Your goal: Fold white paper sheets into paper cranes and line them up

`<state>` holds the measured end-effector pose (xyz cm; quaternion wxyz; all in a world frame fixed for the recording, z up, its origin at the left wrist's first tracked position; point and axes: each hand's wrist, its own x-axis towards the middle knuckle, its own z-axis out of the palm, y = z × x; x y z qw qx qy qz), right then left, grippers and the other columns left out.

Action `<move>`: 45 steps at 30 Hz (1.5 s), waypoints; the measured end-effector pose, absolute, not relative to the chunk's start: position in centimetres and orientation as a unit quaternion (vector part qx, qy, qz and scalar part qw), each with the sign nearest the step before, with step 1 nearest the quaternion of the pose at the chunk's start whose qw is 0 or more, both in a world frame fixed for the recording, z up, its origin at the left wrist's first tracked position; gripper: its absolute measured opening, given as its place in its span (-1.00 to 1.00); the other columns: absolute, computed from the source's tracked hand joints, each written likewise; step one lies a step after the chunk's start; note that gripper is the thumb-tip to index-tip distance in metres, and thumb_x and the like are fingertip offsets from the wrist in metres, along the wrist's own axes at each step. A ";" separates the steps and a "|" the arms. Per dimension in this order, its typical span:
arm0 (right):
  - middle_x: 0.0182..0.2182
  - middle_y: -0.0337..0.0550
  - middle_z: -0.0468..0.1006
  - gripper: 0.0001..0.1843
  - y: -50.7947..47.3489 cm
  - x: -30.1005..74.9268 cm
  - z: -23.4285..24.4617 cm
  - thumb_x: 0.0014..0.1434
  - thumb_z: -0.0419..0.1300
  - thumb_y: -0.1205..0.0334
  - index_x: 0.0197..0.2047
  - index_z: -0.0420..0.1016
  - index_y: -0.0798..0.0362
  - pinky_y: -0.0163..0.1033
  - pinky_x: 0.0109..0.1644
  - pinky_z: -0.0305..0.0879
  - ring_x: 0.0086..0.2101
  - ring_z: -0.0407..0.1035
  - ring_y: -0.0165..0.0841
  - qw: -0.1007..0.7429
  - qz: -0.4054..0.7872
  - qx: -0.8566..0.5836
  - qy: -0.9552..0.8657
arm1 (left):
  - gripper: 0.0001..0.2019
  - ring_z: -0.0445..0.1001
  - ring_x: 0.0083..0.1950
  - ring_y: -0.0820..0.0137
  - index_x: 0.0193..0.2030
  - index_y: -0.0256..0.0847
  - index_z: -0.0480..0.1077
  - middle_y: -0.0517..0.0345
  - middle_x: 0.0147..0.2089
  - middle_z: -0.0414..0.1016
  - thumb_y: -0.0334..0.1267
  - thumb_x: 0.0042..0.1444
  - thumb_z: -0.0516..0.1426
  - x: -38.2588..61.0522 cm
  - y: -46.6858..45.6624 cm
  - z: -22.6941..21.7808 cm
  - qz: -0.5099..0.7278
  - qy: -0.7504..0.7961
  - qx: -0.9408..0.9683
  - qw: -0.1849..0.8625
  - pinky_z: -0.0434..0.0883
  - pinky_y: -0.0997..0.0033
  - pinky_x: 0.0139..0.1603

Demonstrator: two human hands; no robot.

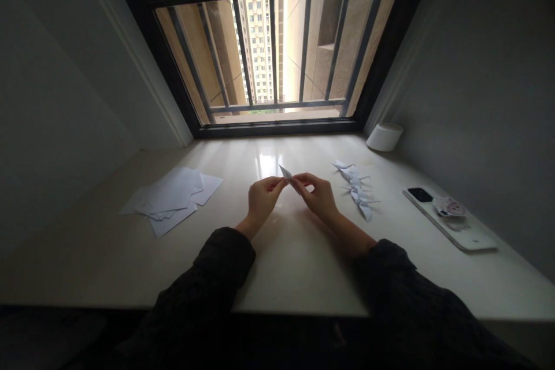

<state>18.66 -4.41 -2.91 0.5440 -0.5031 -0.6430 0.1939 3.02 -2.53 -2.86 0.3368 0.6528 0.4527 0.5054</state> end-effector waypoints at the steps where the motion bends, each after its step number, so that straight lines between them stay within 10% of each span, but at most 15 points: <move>1: -0.37 -0.18 0.63 -0.76 -4.5 18.6 -2.8 0.13 0.19 0.04 -0.28 0.58 0.00 -0.23 -0.27 0.39 -0.36 0.50 -0.30 0.536 0.181 -0.508 -0.650 | -0.74 0.55 -0.28 0.31 -0.29 -0.14 0.58 0.10 -0.30 0.61 -0.02 0.03 0.20 3.1 -2.7 -2.8 0.501 0.458 0.660 0.322 0.44 0.37 -0.24; 12: -0.37 -0.15 0.60 -0.83 -4.3 18.8 -3.4 0.12 0.16 0.13 -0.28 0.50 0.01 -0.18 -0.21 0.37 -0.35 0.47 -0.29 0.461 0.034 -0.538 -0.704 | -0.78 0.54 -0.29 0.37 -0.29 -0.11 0.56 0.15 -0.29 0.61 -0.08 0.13 0.14 3.2 -3.4 -2.3 0.474 0.465 0.726 0.179 0.42 0.39 -0.26; 19: -0.38 -0.20 0.58 -0.87 -3.7 18.9 -3.6 0.05 0.22 0.14 -0.35 0.45 0.00 -0.19 -0.22 0.39 -0.34 0.48 -0.31 0.521 0.215 -0.488 -0.666 | -0.85 0.52 -0.29 0.41 -0.23 -0.04 0.56 0.18 -0.28 0.58 -0.13 0.10 0.18 3.0 -3.4 -2.1 0.472 0.433 0.766 0.054 0.37 0.43 -0.32; 32: -0.41 -0.15 0.60 -0.65 -2.5 19.1 -4.3 -0.20 0.40 0.02 -0.34 0.55 0.03 -0.17 -0.20 0.38 -0.31 0.49 -0.28 0.563 0.532 -0.413 -0.478 | -0.81 0.55 -0.11 0.27 -0.18 -0.02 0.55 0.14 -0.15 0.60 -0.13 0.06 0.21 2.5 -3.6 -1.7 0.525 0.406 0.725 0.183 0.45 0.28 -0.07; 45: -0.39 -0.13 0.61 -0.65 -2.8 18.9 -4.1 -0.20 0.41 0.03 -0.34 0.57 0.04 -0.22 -0.23 0.35 -0.30 0.49 -0.30 0.552 0.551 -0.406 -0.476 | -0.80 0.54 -0.23 0.33 -0.28 -0.19 0.54 0.06 -0.29 0.58 -0.13 0.03 0.23 2.8 -3.0 -2.0 0.555 0.391 0.663 0.315 0.45 0.31 -0.12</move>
